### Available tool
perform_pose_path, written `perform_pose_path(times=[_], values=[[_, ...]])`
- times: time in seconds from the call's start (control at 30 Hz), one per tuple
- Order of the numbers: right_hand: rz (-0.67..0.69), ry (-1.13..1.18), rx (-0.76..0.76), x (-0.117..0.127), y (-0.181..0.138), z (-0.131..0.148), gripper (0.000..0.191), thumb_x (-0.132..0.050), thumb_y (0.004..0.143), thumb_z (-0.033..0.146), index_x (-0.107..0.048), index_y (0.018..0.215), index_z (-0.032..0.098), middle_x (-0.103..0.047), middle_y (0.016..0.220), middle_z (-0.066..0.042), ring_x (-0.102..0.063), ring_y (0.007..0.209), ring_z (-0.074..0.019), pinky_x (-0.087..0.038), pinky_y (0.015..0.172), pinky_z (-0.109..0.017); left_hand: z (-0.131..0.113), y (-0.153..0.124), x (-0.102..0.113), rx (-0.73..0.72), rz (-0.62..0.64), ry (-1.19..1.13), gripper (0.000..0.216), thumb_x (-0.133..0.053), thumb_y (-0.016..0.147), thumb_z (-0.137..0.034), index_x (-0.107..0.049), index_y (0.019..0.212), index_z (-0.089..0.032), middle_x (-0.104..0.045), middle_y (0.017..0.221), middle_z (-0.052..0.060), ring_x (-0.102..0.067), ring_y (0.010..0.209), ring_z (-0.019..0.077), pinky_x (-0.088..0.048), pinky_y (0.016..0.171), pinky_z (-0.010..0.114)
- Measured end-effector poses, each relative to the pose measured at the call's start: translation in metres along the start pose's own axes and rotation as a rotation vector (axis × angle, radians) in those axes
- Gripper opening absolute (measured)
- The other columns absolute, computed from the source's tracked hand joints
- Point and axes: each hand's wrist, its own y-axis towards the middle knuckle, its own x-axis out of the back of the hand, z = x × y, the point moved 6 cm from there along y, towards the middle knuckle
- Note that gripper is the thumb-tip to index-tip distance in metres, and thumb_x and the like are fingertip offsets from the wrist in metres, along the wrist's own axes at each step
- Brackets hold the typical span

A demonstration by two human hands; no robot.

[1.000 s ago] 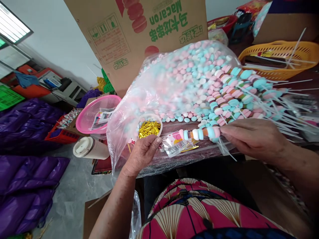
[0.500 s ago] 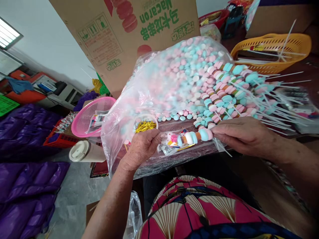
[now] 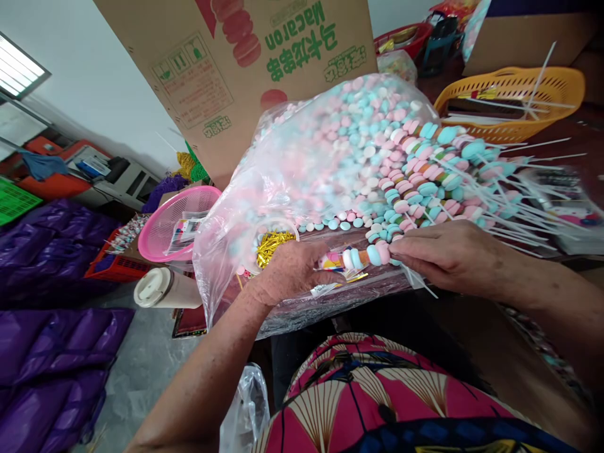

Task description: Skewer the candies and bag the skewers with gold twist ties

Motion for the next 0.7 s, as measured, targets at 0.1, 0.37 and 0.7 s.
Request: perform_pose_path(times=[0.1,0.37,0.7], values=[[0.080,-0.053,0.114,-0.011,0.008,0.013,0.025,-0.039,0.088,0.020,-0.059,0.072,0.019,-0.061,0.065,-0.002,-0.056,0.061,-0.0144,-0.033,0.054,-0.026,-0.001,0.009,-0.004,0.049,0.031,-0.147,0.053,-0.069,0.073,-0.036,-0.055,0.124,-0.037,-0.067,0.113,0.000,-0.062,0.100,0.0222,-0.046,0.083,0.031],[0.092,-0.036,0.093,-0.037,0.011,0.016,0.028,-0.033,0.091,0.019,-0.058,0.078,0.018,-0.063,0.070,-0.003,-0.055,0.063,-0.0140,-0.030,0.055,-0.025,0.014,0.012,-0.007,0.199,0.066,-0.119,0.061,-0.077,0.059,-0.031,-0.060,0.117,-0.039,-0.069,0.108,-0.002,-0.059,0.105,0.0245,-0.044,0.086,0.031],[0.207,-0.060,-0.042,-0.056,0.016,0.023,0.021,-0.041,0.086,0.015,-0.061,0.087,0.018,-0.066,0.079,-0.005,-0.058,0.068,-0.0153,-0.027,0.055,-0.026,0.031,0.010,-0.037,0.235,0.190,0.058,0.061,-0.071,0.068,-0.035,-0.053,0.126,-0.028,-0.064,0.116,0.004,-0.058,0.105,0.0256,-0.042,0.087,0.035]])
